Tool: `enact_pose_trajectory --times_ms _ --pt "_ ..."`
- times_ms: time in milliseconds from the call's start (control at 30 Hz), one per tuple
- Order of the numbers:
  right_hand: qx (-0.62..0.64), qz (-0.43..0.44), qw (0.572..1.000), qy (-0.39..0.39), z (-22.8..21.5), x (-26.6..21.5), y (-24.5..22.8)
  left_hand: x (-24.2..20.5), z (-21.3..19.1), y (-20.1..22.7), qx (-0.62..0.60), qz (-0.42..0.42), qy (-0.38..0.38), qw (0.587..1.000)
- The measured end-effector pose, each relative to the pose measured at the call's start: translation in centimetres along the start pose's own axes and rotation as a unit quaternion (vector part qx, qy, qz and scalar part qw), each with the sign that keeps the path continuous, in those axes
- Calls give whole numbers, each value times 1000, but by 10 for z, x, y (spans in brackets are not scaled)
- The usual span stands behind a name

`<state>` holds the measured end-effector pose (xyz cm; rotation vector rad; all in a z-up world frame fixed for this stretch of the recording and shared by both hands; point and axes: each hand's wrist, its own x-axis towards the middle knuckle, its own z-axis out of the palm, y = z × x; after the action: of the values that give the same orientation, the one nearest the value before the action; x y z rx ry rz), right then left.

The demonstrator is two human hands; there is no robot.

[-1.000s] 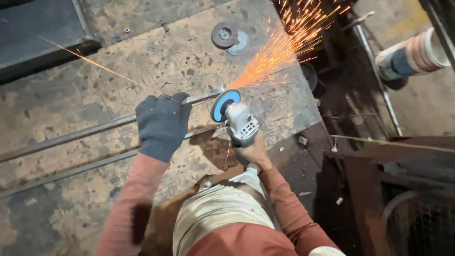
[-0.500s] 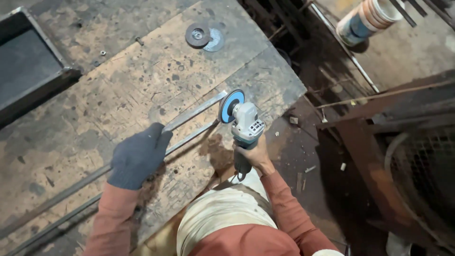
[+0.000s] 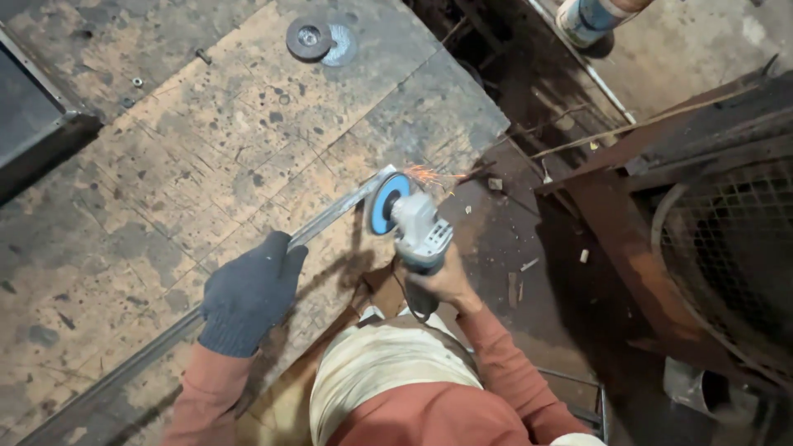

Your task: The recorder uses an angle grinder to smooth the edges and welded joints of metal frames and rectangular tubes.

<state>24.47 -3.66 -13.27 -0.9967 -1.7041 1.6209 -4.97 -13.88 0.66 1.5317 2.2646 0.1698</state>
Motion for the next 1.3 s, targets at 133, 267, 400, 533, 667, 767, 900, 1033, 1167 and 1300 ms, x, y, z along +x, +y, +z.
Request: enact_pose_trajectory --times_ms 133,267,400,533,667,767,900,1033,1167,1300 --pt "29 74 996 44 -40 -39 20 -31 25 11 -56 53 40 996" --pt "-65 157 982 78 -88 -98 25 -65 76 26 -143 34 -84 986" --pt "-154 150 976 43 -119 -155 34 -82 132 47 -117 -17 -173 978" --pt "-154 221 963 25 -99 -176 25 -89 172 52 -158 -3 -169 973" --pt "-156 246 957 8 -79 -189 23 -92 185 57 -125 -39 -187 974" --pt "-162 238 957 28 -68 -195 35 -90 195 54 -120 -33 -202 971" --pt "-204 282 935 61 -59 -193 53 -88 210 45 -139 -17 -212 967" --pt "-129 294 943 86 -52 -189 48 -87 214 37 -154 -19 -236 959" --pt "-43 266 961 61 -42 -193 59 -84 211 34 -160 38 -220 962" --pt "-1 287 958 21 -29 -183 45 -84 204 29 -130 38 -213 968"
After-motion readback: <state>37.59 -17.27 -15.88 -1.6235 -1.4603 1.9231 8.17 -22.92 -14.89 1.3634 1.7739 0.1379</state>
